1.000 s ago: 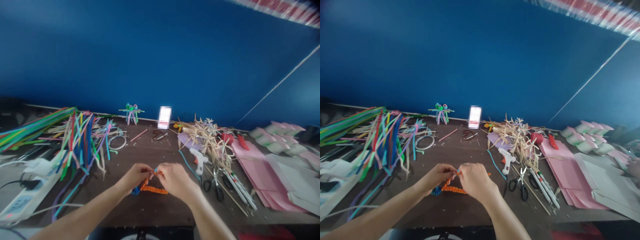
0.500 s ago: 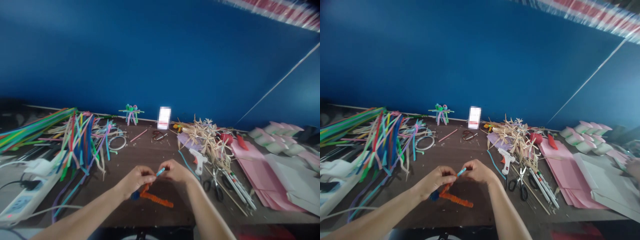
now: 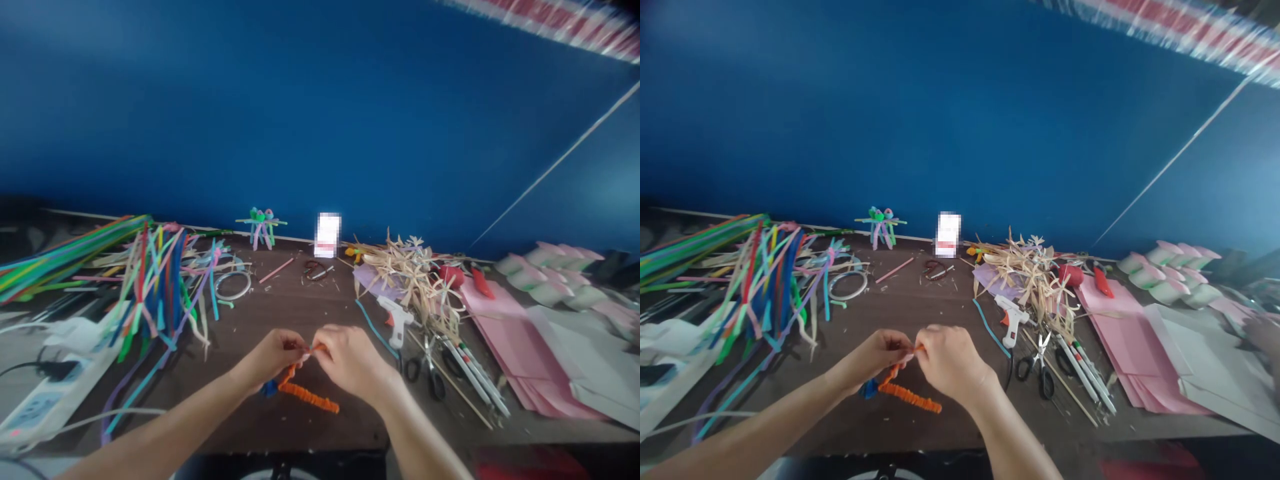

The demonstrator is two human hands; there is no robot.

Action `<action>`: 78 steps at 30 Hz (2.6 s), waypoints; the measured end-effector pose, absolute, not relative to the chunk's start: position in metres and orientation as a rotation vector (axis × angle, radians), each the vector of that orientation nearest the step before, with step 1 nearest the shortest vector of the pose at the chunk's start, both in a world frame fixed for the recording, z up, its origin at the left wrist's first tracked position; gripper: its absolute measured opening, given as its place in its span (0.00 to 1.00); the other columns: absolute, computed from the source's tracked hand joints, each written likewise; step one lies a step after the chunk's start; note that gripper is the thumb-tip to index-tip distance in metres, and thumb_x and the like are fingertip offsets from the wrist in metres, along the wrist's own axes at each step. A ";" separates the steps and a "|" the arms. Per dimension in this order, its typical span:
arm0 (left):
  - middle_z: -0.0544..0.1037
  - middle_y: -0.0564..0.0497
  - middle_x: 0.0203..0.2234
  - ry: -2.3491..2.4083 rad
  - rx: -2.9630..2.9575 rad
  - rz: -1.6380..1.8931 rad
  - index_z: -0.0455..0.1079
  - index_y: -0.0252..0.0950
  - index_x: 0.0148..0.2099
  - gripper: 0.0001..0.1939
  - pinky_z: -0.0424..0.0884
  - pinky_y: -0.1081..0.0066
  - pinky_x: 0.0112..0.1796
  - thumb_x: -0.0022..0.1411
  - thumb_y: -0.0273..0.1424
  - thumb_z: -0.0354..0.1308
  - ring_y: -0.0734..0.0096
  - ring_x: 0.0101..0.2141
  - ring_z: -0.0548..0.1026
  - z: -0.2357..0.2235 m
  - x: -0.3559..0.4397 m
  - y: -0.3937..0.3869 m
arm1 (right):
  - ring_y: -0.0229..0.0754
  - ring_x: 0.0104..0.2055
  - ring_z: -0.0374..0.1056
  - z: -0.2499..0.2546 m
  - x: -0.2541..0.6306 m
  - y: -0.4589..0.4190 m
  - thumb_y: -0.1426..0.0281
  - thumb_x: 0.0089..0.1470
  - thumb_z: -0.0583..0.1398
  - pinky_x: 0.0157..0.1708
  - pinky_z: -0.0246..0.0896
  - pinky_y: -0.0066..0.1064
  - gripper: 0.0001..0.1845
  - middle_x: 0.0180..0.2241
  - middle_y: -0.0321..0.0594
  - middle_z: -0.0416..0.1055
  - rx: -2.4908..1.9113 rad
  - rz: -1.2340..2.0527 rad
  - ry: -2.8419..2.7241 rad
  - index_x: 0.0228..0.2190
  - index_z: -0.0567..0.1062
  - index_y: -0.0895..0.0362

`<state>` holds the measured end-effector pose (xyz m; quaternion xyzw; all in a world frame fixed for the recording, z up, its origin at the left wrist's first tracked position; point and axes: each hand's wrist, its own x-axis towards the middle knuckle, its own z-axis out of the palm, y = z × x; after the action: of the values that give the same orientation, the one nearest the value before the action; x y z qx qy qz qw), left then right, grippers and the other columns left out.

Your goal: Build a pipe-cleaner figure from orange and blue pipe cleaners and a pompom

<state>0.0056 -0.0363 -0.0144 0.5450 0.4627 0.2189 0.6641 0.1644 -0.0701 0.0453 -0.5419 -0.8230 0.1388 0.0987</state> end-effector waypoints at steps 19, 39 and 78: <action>0.72 0.54 0.16 0.870 0.832 0.514 0.66 0.31 0.22 0.11 0.60 0.78 0.21 0.40 0.33 0.63 0.78 0.17 0.68 -0.012 -0.001 -0.032 | 0.33 0.23 0.61 -0.006 0.167 -0.054 0.72 0.47 0.55 0.24 0.58 0.23 0.11 0.25 0.34 0.69 -1.234 1.371 -1.618 0.35 0.72 0.57; 0.76 0.48 0.32 1.083 1.279 0.829 0.72 0.33 0.35 0.15 0.65 0.72 0.39 0.50 0.39 0.56 0.65 0.37 0.72 0.004 -0.008 -0.015 | 0.29 0.17 0.49 -0.016 0.162 -0.055 0.64 0.45 0.59 0.17 0.43 0.22 0.11 0.15 0.29 0.56 -1.339 1.174 -1.340 0.21 0.70 0.60; 0.75 0.48 0.28 0.949 2.578 0.425 0.71 0.38 0.32 0.08 0.60 0.72 0.33 0.55 0.29 0.50 0.65 0.31 0.71 0.013 0.004 -0.030 | 0.38 0.27 0.66 0.049 0.173 -0.060 0.73 0.49 0.53 0.27 0.51 0.25 0.07 0.24 0.37 0.71 -1.651 0.479 -2.208 0.26 0.71 0.56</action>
<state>0.0040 -0.0301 0.0126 0.9123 0.3359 0.1503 0.1799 0.1725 -0.0604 0.0489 -0.5814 -0.7775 0.1686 0.1706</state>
